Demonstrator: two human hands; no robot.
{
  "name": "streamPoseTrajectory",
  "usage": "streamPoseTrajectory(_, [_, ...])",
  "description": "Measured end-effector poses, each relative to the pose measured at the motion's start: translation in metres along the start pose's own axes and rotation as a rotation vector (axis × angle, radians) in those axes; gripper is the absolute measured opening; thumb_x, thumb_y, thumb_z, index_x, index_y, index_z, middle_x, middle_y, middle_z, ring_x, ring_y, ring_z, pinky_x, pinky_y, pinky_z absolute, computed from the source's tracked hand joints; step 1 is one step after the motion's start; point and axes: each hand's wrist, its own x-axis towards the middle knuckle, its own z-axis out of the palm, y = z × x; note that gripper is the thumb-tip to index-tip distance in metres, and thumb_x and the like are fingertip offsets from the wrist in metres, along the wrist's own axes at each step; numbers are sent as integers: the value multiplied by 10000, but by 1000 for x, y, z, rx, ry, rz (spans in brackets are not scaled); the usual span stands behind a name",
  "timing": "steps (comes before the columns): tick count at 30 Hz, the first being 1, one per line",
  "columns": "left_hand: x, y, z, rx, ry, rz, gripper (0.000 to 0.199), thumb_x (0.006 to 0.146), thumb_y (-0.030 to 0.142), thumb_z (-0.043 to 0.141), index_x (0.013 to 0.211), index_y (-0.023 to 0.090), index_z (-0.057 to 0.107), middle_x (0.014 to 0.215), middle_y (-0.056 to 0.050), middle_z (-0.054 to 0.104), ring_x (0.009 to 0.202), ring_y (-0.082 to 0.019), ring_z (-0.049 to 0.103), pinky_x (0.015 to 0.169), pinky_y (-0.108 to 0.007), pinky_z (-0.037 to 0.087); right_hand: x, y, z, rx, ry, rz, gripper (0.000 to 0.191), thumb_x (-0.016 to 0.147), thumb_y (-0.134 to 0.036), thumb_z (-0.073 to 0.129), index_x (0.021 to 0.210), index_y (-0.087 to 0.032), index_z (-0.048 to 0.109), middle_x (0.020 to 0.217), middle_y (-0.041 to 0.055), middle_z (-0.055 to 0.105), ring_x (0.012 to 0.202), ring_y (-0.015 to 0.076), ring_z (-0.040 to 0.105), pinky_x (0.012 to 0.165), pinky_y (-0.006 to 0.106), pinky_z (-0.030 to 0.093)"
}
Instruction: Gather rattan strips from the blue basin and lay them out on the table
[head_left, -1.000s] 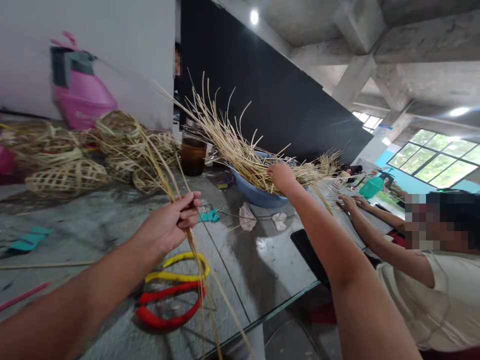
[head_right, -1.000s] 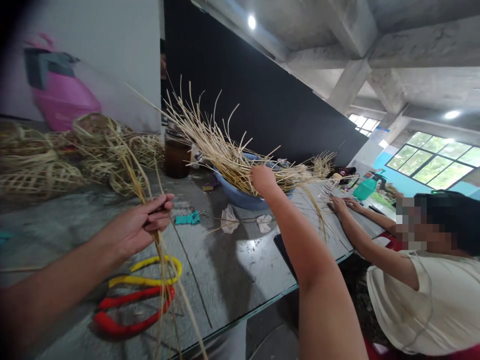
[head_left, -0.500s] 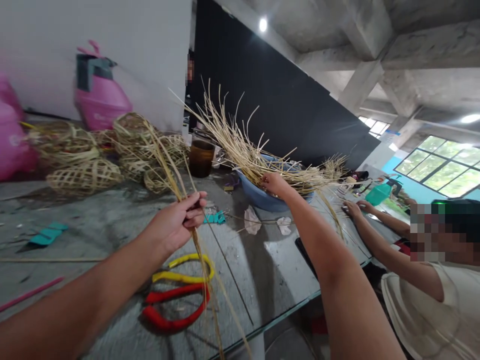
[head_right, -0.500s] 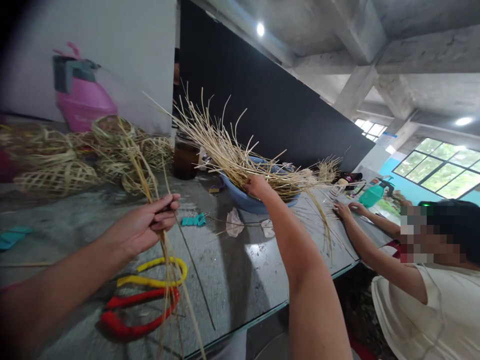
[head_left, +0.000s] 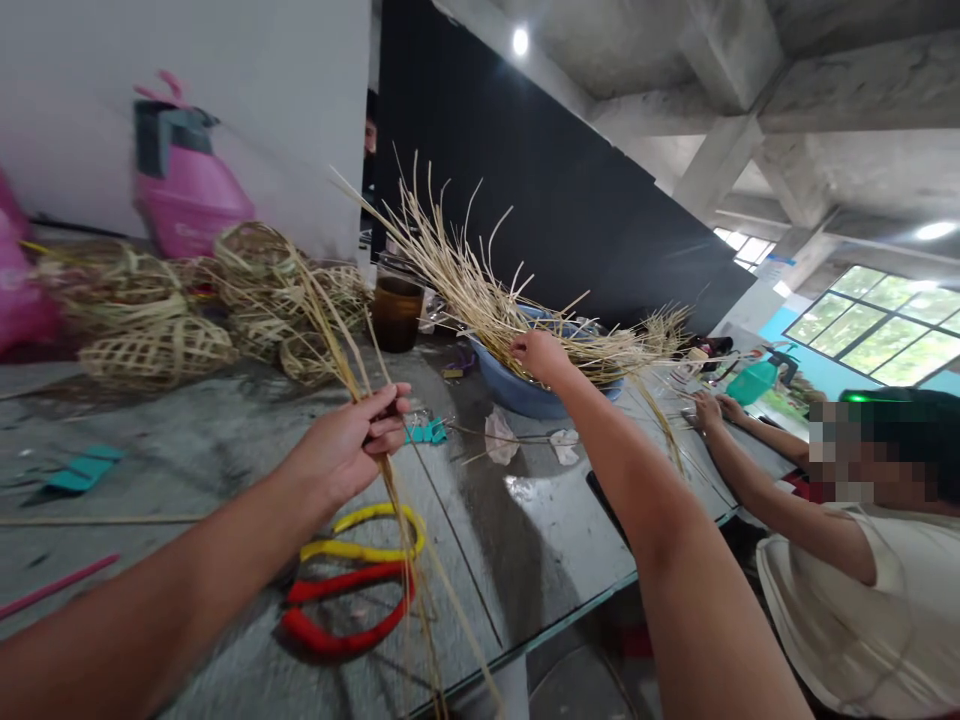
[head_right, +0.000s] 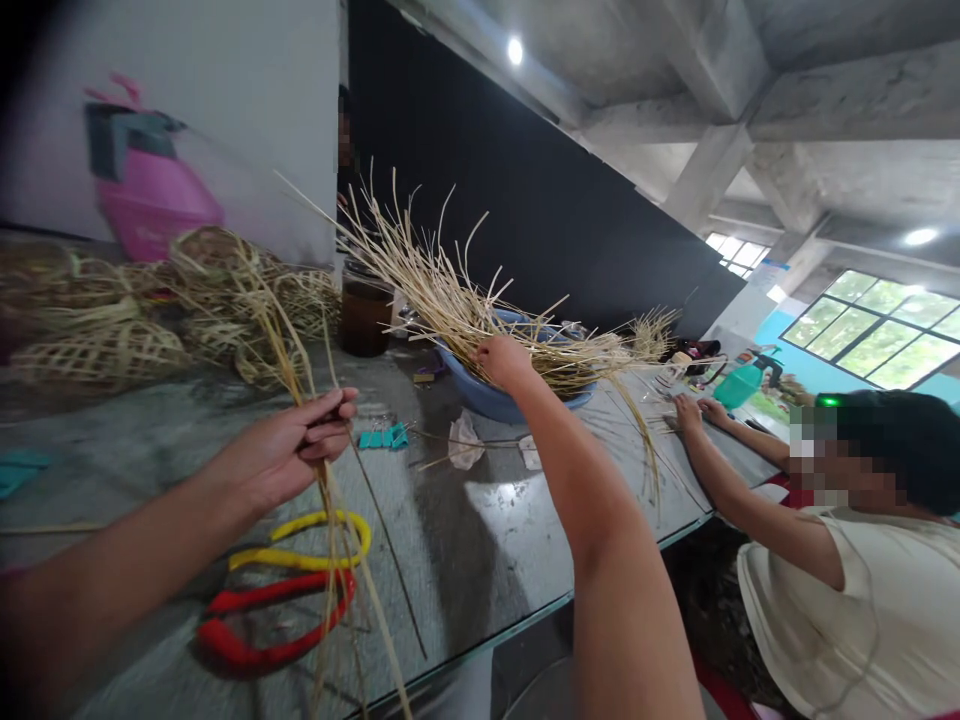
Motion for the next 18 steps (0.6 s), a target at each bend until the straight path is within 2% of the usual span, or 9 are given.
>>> streamPoseTrajectory(5, [0, 0, 0, -9, -3, -7, 338, 1073, -22, 412, 847, 63, 649, 630, -5, 565, 332, -1, 358, 314, -102, 247, -1, 0, -1, -35, 16, 50, 249, 983, -206, 683, 1187, -213, 824, 1159, 101, 823, 1057, 233, 725, 871, 278, 495])
streamPoseTrajectory(11, [3, -1, -4, -11, -2, -4, 324, 1060, -24, 430, 850, 64, 659, 642, -8, 566, 335, 2, 349, 312, -103, 231, 2, -7, 11, -12, 18, 58, 186, 979, -187, 676, 1019, -211, 857, 1064, 88, 833, 1006, 221, 738, 856, 264, 492])
streamPoseTrajectory(18, [0, 1, -2, -15, -12, -8, 301, 1042, -29, 460, 845, 70, 666, 643, -17, 567, 354, -4, 351, 327, -107, 230, 9, -15, 3, 21, 92, 89, 255, 1021, -196, 585, 1032, -167, 838, 1068, 122, 828, 976, 227, 735, 821, 270, 487])
